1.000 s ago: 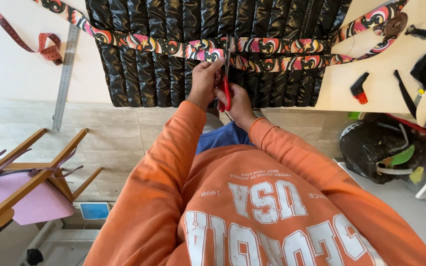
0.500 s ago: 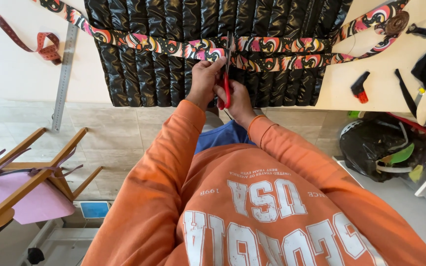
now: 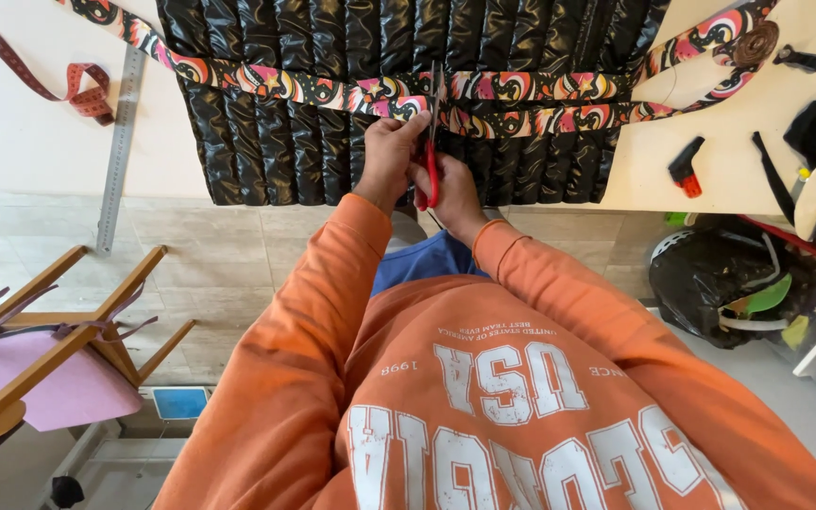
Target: Measuring and cutting patterned fabric straps for a bag using a tape measure and scissors
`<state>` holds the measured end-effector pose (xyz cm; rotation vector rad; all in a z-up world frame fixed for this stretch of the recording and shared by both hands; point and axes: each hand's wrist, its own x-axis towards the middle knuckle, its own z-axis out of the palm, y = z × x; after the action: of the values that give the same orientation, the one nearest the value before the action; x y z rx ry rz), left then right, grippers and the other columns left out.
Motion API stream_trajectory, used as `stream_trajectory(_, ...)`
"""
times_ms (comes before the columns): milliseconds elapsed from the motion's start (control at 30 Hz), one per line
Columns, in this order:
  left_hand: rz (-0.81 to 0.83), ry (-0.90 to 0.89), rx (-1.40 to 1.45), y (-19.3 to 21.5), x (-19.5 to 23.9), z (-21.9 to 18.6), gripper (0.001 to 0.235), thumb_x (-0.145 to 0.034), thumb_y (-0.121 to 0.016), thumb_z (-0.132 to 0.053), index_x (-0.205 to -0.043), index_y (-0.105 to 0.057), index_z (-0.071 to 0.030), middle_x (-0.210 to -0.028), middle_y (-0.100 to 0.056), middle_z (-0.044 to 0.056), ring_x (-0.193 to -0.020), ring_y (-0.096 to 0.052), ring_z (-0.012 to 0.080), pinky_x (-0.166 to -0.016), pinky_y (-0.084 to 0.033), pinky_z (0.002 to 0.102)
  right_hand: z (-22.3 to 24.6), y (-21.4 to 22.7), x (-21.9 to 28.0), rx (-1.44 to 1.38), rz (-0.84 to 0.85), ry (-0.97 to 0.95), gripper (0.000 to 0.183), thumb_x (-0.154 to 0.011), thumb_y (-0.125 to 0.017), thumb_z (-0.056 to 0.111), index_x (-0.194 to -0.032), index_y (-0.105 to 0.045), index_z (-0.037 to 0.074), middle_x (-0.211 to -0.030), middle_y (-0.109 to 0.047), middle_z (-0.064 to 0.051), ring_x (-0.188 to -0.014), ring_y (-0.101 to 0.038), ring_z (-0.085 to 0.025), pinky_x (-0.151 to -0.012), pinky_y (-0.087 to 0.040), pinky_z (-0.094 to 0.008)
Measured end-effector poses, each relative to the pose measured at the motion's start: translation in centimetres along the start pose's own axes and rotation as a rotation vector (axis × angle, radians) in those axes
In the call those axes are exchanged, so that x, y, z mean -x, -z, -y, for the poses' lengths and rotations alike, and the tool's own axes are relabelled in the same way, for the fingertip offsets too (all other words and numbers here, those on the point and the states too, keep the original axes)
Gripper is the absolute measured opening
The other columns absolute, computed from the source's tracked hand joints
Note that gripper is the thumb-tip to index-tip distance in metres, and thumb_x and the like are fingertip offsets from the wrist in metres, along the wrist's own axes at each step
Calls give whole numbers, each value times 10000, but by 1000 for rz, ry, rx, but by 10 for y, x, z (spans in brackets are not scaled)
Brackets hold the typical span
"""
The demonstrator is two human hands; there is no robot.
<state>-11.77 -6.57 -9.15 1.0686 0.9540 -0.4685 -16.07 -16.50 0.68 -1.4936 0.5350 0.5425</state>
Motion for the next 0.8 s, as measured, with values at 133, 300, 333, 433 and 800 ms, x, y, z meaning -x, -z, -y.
stream_trajectory(133, 3, -19, -40, -2, 3, -3, 344, -804, -880, -155, -877, -584, 5, -588, -533, 6, -487, -526, 62, -365, -499, 196, 7, 0, 6, 46, -10, 30, 251, -968, -707, 211, -801, -639, 36, -470, -603, -93, -399, -602, -160, -478, -499, -235)
stream_trajectory(300, 1, -49, -42, -3, -1, -3, 346, -799, -880, -143, -858, -567, -8, -564, -530, 17, -459, -524, 69, -382, -468, 193, -15, -1, 4, 66, -6, 45, 240, -953, -724, 198, -787, -642, 45, -456, -598, -89, -388, -601, -155, -457, -483, -223)
stream_trajectory(333, 5, -70, -42, -4, -3, -3, 347, -798, -879, -135, -855, -559, -13, -560, -529, 21, -454, -526, 74, -392, -461, 196, -22, 1, 3, 79, -11, 47, 241, -944, -738, 195, -783, -643, 43, -448, -595, -86, -378, -595, -150, -448, -475, -219)
stream_trajectory(433, 9, -85, -19, -2, 0, -6, 329, -797, -869, -96, -847, -563, 13, -545, -514, 38, -429, -536, 81, -395, -457, 196, -19, 0, 10, 47, -3, 32, 215, -935, -728, 170, -786, -647, 38, -446, -588, -99, -368, -580, -161, -433, -467, -225)
stream_trajectory(800, 35, -20, -39, 10, -7, 6, 317, -799, -866, -112, -832, -598, 55, -539, -555, 52, -406, -550, 96, -330, -471, 270, -10, 1, -1, 122, -13, 6, 256, -930, -746, 226, -758, -655, 59, -460, -612, -82, -384, -608, -158, -443, -497, -243)
